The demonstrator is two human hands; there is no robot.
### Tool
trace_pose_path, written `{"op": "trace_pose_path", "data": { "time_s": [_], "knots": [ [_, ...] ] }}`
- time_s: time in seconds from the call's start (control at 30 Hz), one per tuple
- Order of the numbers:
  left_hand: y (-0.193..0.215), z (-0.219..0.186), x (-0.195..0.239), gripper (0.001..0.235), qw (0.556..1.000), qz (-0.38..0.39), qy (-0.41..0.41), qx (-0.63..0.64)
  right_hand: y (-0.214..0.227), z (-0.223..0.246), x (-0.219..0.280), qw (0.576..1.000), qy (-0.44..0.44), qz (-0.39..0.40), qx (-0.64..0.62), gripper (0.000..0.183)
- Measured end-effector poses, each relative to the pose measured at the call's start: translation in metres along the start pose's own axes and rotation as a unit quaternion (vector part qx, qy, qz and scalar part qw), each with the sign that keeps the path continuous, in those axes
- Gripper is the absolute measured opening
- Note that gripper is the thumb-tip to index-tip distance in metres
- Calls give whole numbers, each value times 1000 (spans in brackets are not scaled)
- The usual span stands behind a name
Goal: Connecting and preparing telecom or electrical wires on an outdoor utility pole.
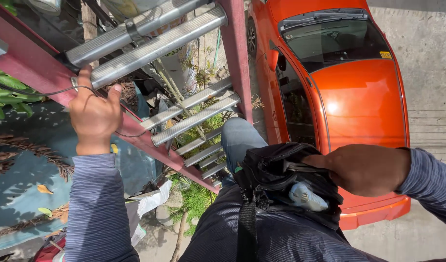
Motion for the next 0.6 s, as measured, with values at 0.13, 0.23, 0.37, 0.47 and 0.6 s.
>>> {"op": "trace_pose_path", "data": {
  "time_s": [0.13,0.23,0.37,0.47,0.6],
  "knots": [
    [-4,0,-10,67,994,-62,-54,-65,35,-44,-3,990,97,62,-84,36],
    [-10,2,-13,72,998,-20,49,-45,48,-41,-21,894,250,57,-368,31],
    [-26,8,-4,58,995,-68,9,-78,100,-10,-19,744,351,21,-567,40],
    [-38,23,-16,74,992,-17,125,-20,152,19,26,677,455,-18,-579,51],
    [-38,19,-15,66,987,69,143,-31,202,48,122,711,427,-456,-322,62]
  ]
}}
Point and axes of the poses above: each hand's wrist, its own x-axis away from the middle knuckle, its own y-axis out of the back of the hand, z = x × y, the point moved 1 cm from there along -x, towards the middle knuckle, and after that the axes turned 14 degrees about -y, right-handed, at the moved point
